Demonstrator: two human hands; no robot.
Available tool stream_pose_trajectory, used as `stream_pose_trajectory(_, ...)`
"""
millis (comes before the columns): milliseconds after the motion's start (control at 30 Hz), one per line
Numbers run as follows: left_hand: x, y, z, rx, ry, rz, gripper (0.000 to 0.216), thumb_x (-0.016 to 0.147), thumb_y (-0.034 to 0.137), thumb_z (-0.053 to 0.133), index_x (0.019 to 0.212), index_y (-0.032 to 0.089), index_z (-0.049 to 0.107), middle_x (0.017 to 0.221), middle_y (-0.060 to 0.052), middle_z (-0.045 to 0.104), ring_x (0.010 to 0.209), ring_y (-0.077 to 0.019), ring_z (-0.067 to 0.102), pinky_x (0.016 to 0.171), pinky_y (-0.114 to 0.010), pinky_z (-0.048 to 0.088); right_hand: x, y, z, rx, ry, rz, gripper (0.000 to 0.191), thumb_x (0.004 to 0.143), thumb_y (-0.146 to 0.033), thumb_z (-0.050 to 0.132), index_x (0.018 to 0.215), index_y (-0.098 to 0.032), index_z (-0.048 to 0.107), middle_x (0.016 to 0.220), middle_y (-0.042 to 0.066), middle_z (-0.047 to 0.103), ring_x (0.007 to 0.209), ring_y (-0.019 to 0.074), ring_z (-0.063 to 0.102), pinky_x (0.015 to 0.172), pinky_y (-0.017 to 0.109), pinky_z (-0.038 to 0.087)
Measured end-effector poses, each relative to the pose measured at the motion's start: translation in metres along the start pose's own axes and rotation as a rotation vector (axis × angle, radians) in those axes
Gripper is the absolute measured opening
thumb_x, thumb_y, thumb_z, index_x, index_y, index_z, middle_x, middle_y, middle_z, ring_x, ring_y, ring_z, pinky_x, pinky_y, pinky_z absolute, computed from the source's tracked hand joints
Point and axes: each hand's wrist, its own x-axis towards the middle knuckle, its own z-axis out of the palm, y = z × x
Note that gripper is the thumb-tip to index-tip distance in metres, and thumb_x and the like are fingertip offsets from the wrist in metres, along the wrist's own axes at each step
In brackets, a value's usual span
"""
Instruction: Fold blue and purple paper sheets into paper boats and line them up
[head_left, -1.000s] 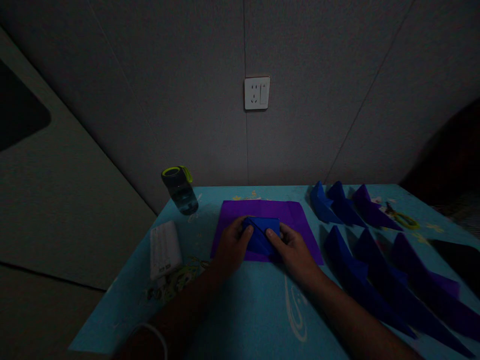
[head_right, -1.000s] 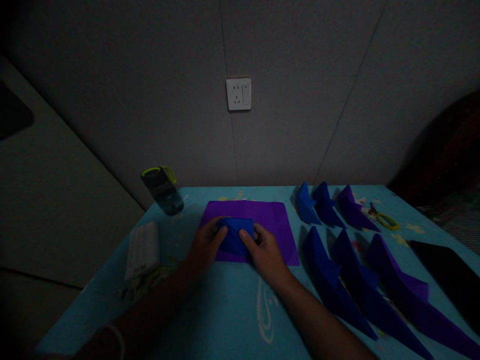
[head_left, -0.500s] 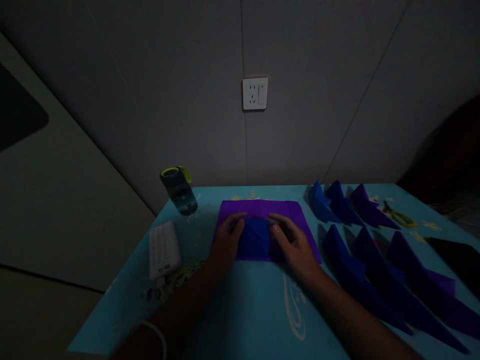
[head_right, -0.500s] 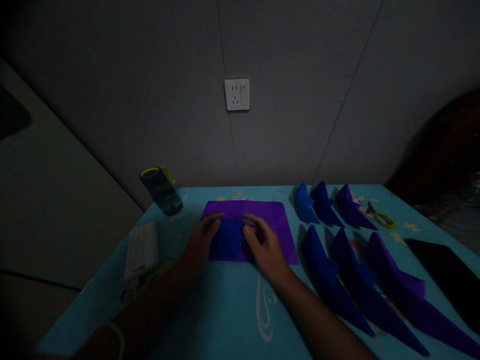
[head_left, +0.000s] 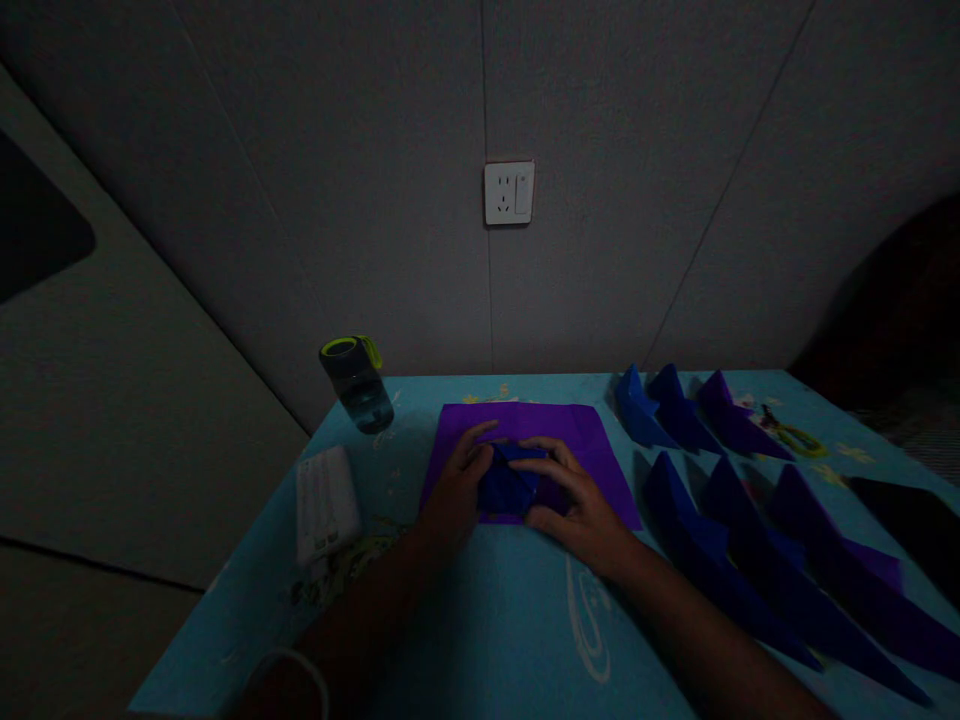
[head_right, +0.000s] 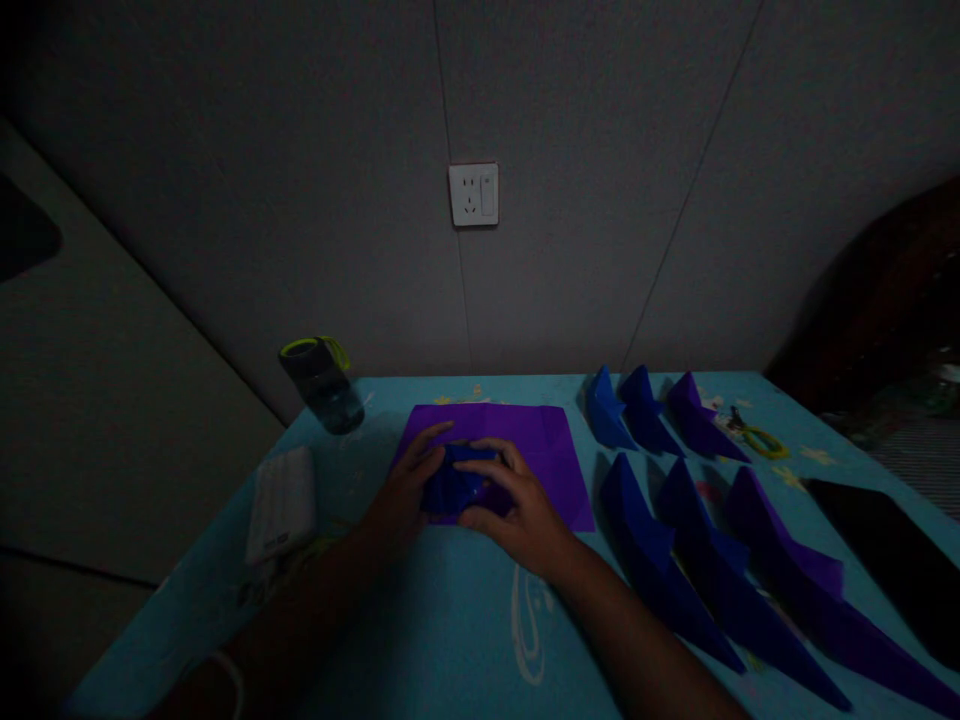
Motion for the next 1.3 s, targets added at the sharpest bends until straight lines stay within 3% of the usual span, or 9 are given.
stream_pose_trajectory(133, -0.002, 0.002, 0.001, 0.089, -0.084, -0.024, 0.046, 0.085, 0.052, 0.059, 0.117, 0.02, 0.062, 0.108, -0.009, 0.069, 0.063, -0.0133, 0.065, 0.046, -0.021, 0.048, 0.0, 0.0, 0.001, -0.077, 0.042, -0.019, 0.032, 0.086, -0.048, 0.066, 0.109, -0.027, 0.07, 0.115, 0.01, 0.058, 0.113, 0.0251, 0.057, 0.094, 0.039, 0.047)
stream_pose_trajectory(233, -0.006, -0.003, -0.001, 0.24, -0.232, -0.015, 0.058, 0.089, 0.064, 0.044, 0.122, 0.018, 0.058, 0.09, -0.007, 0.069, 0.044, -0.0111, 0.058, 0.034, -0.02, 0.041, 0.001, 0.001, 0.0, -0.143, 0.132, 0.031, 0.023, 0.09, -0.042, 0.063, 0.1, -0.023, 0.071, 0.096, 0.007, 0.063, 0.093, 0.0214, 0.062, 0.081, 0.033, 0.049)
stream_pose_trajectory(400, -0.013, -0.008, -0.001, 0.555, -0.206, 0.165, 0.045, 0.08, 0.054, 0.065, 0.108, 0.019, 0.063, 0.078, -0.003, 0.066, 0.049, -0.0119, 0.06, 0.037, -0.019, 0.044, 0.005, -0.003, -0.002, -0.209, 0.194, 0.184, 0.028, 0.09, -0.039, 0.061, 0.073, -0.018, 0.067, 0.066, 0.0, 0.06, 0.062, 0.0152, 0.056, 0.061, 0.027, 0.043)
stream_pose_trajectory(600, -0.014, -0.005, 0.005, 0.538, -0.21, 0.006, 0.038, 0.081, 0.049, 0.062, 0.104, 0.02, 0.056, 0.064, 0.005, 0.058, 0.037, -0.0102, 0.053, 0.032, -0.019, 0.041, 0.005, -0.005, 0.005, -0.05, 0.192, 0.364, 0.034, 0.089, -0.045, 0.057, 0.068, -0.018, 0.062, 0.06, -0.003, 0.054, 0.057, 0.0137, 0.051, 0.054, 0.025, 0.04)
stream_pose_trajectory(700, -0.015, -0.002, 0.007, 0.536, -0.168, 0.061, 0.029, 0.08, 0.043, 0.063, 0.098, 0.021, 0.057, 0.069, 0.004, 0.058, 0.044, -0.0101, 0.055, 0.04, -0.02, 0.044, 0.005, -0.008, 0.006, 0.01, 0.242, 0.399, 0.034, 0.087, -0.046, 0.058, 0.067, -0.018, 0.062, 0.06, -0.003, 0.054, 0.057, 0.0137, 0.048, 0.053, 0.025, 0.038)
stream_pose_trajectory(800, -0.012, 0.002, 0.007, 0.539, -0.073, 0.194, 0.017, 0.076, 0.035, 0.066, 0.082, 0.021, 0.058, 0.069, 0.004, 0.058, 0.061, -0.0129, 0.056, 0.058, -0.023, 0.047, 0.007, -0.009, 0.002, 0.061, 0.356, 0.421, 0.036, 0.085, -0.048, 0.059, 0.064, -0.02, 0.058, 0.058, -0.003, 0.049, 0.056, 0.0135, 0.044, 0.05, 0.024, 0.035)
stream_pose_trajectory(1033, -0.002, 0.005, 0.004, 0.185, 0.046, 0.242, 0.029, 0.081, 0.047, 0.064, 0.085, 0.022, 0.049, 0.089, -0.003, 0.071, 0.08, -0.0177, 0.064, 0.076, -0.029, 0.049, 0.013, -0.007, -0.01, 0.097, 0.671, 0.448, 0.037, 0.087, -0.055, 0.053, 0.069, -0.022, 0.057, 0.059, -0.004, 0.048, 0.055, 0.0151, 0.044, 0.051, 0.026, 0.036)
stream_pose_trajectory(1200, -0.004, 0.005, 0.004, 0.047, 0.112, 0.228, 0.033, 0.081, 0.049, 0.067, 0.09, 0.022, 0.05, 0.104, -0.007, 0.074, 0.083, -0.018, 0.068, 0.073, -0.029, 0.052, 0.014, -0.005, -0.011, 0.16, 0.728, 0.456, 0.039, 0.087, -0.06, 0.052, 0.077, -0.022, 0.057, 0.068, -0.001, 0.058, 0.064, 0.0172, 0.053, 0.059, 0.027, 0.044)
stream_pose_trajectory(1300, -0.006, 0.007, 0.003, 0.105, 0.147, 0.28, 0.029, 0.08, 0.046, 0.068, 0.088, 0.022, 0.056, 0.108, -0.007, 0.074, 0.094, -0.0213, 0.069, 0.081, -0.033, 0.053, 0.013, 0.001, -0.007, 0.311, 0.678, 0.46, 0.043, 0.081, -0.062, 0.06, 0.099, -0.023, 0.056, 0.07, -0.002, 0.062, 0.065, 0.0183, 0.059, 0.059, 0.028, 0.047)
